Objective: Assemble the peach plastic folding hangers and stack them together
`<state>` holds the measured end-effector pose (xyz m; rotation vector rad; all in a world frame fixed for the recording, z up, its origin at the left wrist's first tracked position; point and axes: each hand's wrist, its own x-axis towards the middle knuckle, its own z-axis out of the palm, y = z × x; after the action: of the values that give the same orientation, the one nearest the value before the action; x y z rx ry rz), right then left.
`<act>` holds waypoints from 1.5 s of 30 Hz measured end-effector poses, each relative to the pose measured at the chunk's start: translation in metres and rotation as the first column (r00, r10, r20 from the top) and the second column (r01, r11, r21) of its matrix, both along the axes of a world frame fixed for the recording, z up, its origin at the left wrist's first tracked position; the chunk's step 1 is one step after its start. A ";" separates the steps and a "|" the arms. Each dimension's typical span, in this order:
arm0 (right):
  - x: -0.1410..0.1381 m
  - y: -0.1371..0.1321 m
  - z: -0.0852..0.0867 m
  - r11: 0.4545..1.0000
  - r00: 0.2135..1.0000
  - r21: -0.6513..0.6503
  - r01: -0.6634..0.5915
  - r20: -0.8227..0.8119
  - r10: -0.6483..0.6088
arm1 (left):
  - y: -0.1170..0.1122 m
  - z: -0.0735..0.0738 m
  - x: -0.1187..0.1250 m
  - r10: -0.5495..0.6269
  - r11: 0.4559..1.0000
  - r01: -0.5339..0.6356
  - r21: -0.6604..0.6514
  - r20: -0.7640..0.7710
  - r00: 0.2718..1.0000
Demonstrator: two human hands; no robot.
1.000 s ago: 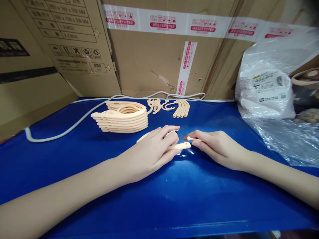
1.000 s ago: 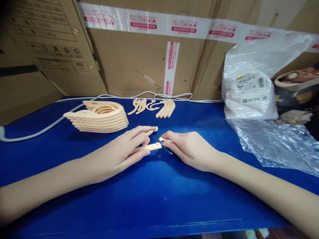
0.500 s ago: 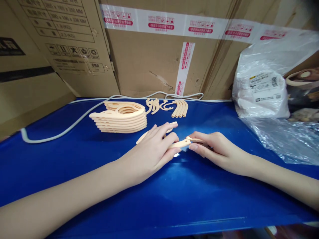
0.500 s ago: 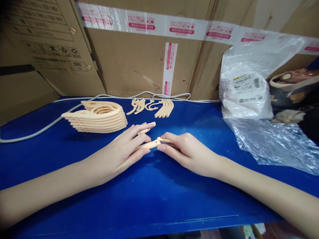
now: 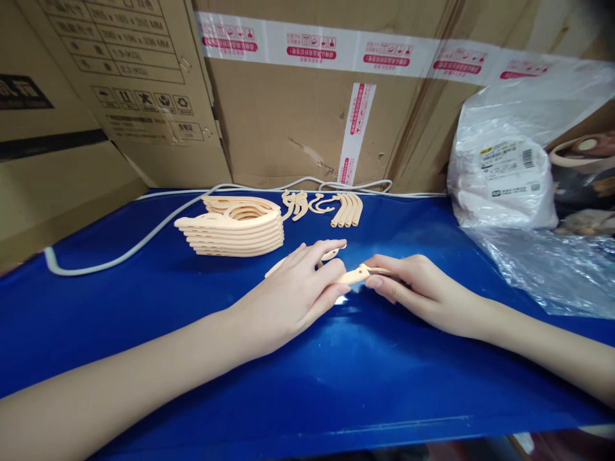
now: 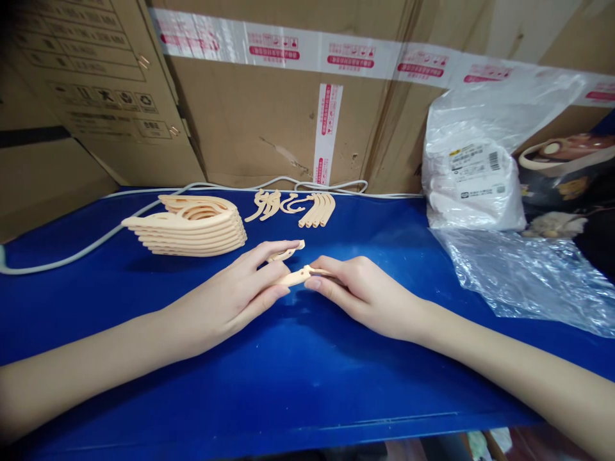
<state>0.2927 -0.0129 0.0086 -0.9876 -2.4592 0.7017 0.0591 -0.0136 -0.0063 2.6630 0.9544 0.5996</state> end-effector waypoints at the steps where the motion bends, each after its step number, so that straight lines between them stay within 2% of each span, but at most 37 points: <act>1: 0.000 0.000 0.000 1.000 1.000 0.002 -0.002 0.002 0.002 | 0.000 0.000 0.000 -0.002 1.000 0.002 -0.005 0.001 1.000; 20: 0.001 -0.003 -0.002 0.996 0.998 0.083 0.015 0.067 -0.020 | 0.000 0.001 0.000 -0.017 1.000 0.017 -0.022 -0.011 1.000; 28: -0.003 -0.007 0.000 0.997 0.996 0.067 0.046 0.074 -0.051 | -0.001 0.002 0.000 -0.026 1.000 0.026 -0.005 -0.024 0.999; 37: 0.001 -0.006 -0.009 0.961 0.982 0.275 0.029 0.171 -0.079 | 0.000 -0.001 -0.001 -0.037 0.999 0.038 0.005 -0.027 0.999; 45: 0.002 -0.007 -0.009 0.924 0.978 0.383 0.003 0.192 -0.083 | 0.001 -0.001 0.000 -0.050 0.999 0.051 0.013 -0.026 0.998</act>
<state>0.2949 -0.0199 0.0000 -0.9928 -2.5998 0.0951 0.0591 -0.0121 -0.0078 2.7044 0.8903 0.5635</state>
